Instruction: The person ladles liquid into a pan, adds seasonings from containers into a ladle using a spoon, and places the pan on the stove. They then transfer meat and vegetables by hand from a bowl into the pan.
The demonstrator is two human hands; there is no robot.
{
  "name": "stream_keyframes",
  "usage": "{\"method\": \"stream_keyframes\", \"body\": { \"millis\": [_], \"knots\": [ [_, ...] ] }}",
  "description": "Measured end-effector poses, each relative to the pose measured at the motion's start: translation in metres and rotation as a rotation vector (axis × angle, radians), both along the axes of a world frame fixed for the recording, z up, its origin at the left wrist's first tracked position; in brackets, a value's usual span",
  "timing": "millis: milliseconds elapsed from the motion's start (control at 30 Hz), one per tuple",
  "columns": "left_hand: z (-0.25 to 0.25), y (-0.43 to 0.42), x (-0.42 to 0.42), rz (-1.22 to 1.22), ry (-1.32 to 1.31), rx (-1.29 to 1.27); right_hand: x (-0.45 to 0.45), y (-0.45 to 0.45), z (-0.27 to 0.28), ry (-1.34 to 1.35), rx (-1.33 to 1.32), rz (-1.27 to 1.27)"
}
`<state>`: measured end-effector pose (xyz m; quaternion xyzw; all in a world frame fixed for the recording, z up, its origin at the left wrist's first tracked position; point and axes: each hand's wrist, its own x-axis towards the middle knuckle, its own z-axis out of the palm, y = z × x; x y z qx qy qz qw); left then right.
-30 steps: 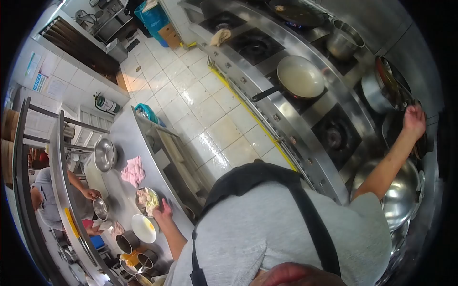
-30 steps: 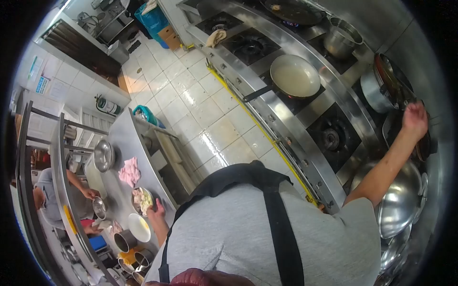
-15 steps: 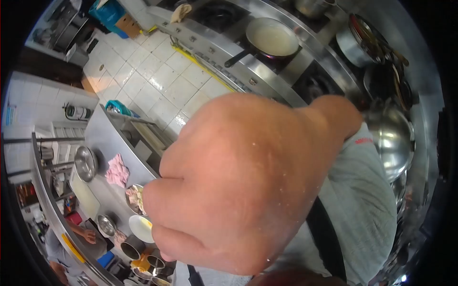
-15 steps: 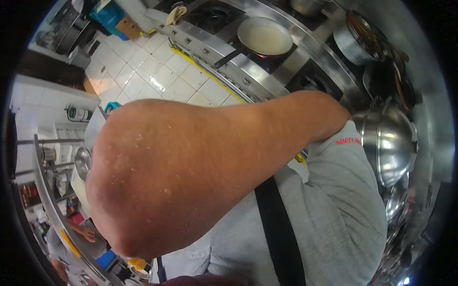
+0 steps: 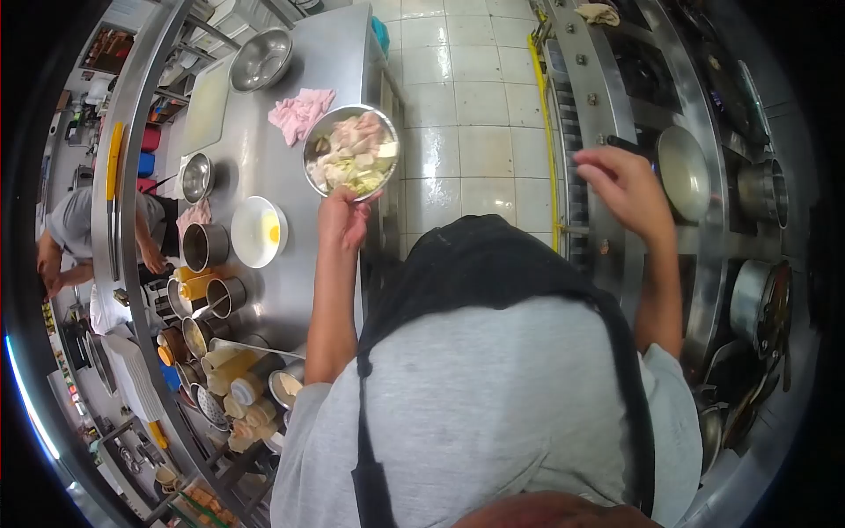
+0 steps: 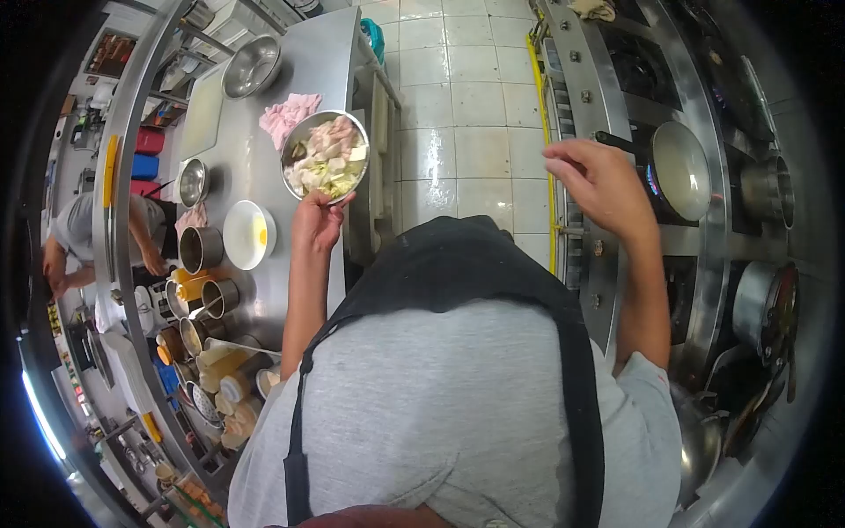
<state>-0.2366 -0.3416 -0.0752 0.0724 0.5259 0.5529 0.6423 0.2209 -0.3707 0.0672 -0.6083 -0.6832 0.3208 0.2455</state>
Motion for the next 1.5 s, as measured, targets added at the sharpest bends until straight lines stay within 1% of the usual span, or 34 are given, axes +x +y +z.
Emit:
{"method": "stream_keyframes", "body": {
  "millis": [33, 67, 100, 167, 200, 267, 300, 367, 400, 433, 467, 500, 633, 767, 833, 867, 900, 967, 1000, 1033, 1100, 1133, 1167, 1233, 1267, 1300, 1333, 1500],
  "knots": [
    [0.010, 0.000, 0.010, -0.118, 0.039, 0.004, -0.005, 0.004, -0.003, -0.006, 0.005, -0.005],
    [0.021, -0.001, 0.022, -0.241, 0.077, 0.007, -0.014, 0.009, -0.005, 0.037, 0.086, 0.025],
    [0.035, -0.003, 0.035, -0.253, 0.068, 0.009, -0.023, 0.013, -0.004, 0.077, 0.165, 0.053],
    [0.067, -0.006, 0.068, -0.390, 0.184, 0.092, -0.035, 0.023, -0.001, 0.060, 0.233, 0.120],
    [0.082, -0.009, 0.086, -0.413, 0.191, 0.123, -0.042, 0.026, 0.000, 0.051, 0.231, 0.111],
    [0.095, -0.013, 0.112, -0.473, 0.180, 0.162, -0.049, 0.031, 0.001, -0.009, 0.475, 0.153],
    [0.096, -0.017, 0.121, -0.516, 0.180, 0.199, -0.047, 0.030, 0.003, -0.011, 0.475, 0.157],
    [0.087, -0.022, 0.137, -0.516, 0.085, 0.212, -0.052, 0.031, 0.008, -0.035, 0.590, 0.221],
    [0.079, -0.027, 0.146, -0.500, 0.095, 0.227, -0.051, 0.031, 0.008, -0.061, 0.569, 0.242],
    [0.078, -0.032, 0.150, -0.560, 0.090, 0.218, -0.050, 0.031, 0.007, -0.070, 0.559, 0.280],
    [0.066, -0.032, 0.151, -0.565, 0.027, 0.103, -0.052, 0.029, 0.010, -0.062, 0.507, 0.286],
    [0.064, -0.037, 0.160, -0.434, -0.018, 0.140, -0.053, 0.024, 0.011, -0.054, 0.455, 0.299],
    [0.075, -0.042, 0.162, -0.480, 0.019, 0.227, -0.066, 0.016, 0.007, -0.094, 0.374, 0.377],
    [0.058, -0.039, 0.162, -0.482, 0.041, 0.190, -0.079, 0.009, 0.007, -0.163, 0.264, 0.389],
    [0.052, -0.039, 0.164, -0.490, 0.016, 0.184, -0.081, 0.007, 0.000, -0.188, 0.335, 0.393],
    [0.066, -0.040, 0.161, -0.533, 0.011, 0.170, -0.083, 0.006, 0.000, -0.223, 0.325, 0.410],
    [0.068, -0.039, 0.162, -0.534, 0.017, 0.181, -0.085, 0.006, 0.000, -0.259, 0.316, 0.425],
    [0.072, -0.040, 0.164, -0.508, -0.033, 0.172, -0.089, 0.007, -0.001, -0.291, 0.311, 0.436],
    [0.082, -0.042, 0.167, -0.458, -0.006, 0.121, -0.091, 0.006, -0.001, -0.292, 0.307, 0.460],
    [0.081, -0.042, 0.167, -0.460, -0.004, 0.126, -0.094, 0.006, 0.000, -0.292, 0.303, 0.484],
    [0.075, -0.040, 0.165, -0.548, -0.015, 0.176, -0.095, 0.005, -0.003, -0.288, 0.342, 0.495],
    [0.068, -0.041, 0.166, -0.544, 0.031, 0.184, -0.094, 0.005, -0.006, -0.305, 0.321, 0.504],
    [0.058, -0.039, 0.165, -0.592, 0.021, 0.182, -0.095, 0.007, -0.008, -0.316, 0.314, 0.508],
    [0.073, -0.042, 0.166, -0.510, 0.006, 0.165, -0.093, 0.010, -0.014, -0.294, 0.389, 0.530],
    [0.063, -0.040, 0.166, -0.533, 0.032, 0.192, -0.095, 0.011, -0.013, -0.281, 0.436, 0.507],
    [0.052, -0.037, 0.163, -0.596, 0.003, 0.194, -0.095, 0.010, -0.013, -0.288, 0.390, 0.502],
    [0.053, -0.037, 0.162, -0.605, -0.007, 0.179, -0.094, 0.009, -0.013, -0.298, 0.334, 0.500],
    [0.066, -0.037, 0.160, -0.613, -0.020, 0.165, -0.094, 0.010, -0.007, -0.321, 0.348, 0.537]
  ]
}}
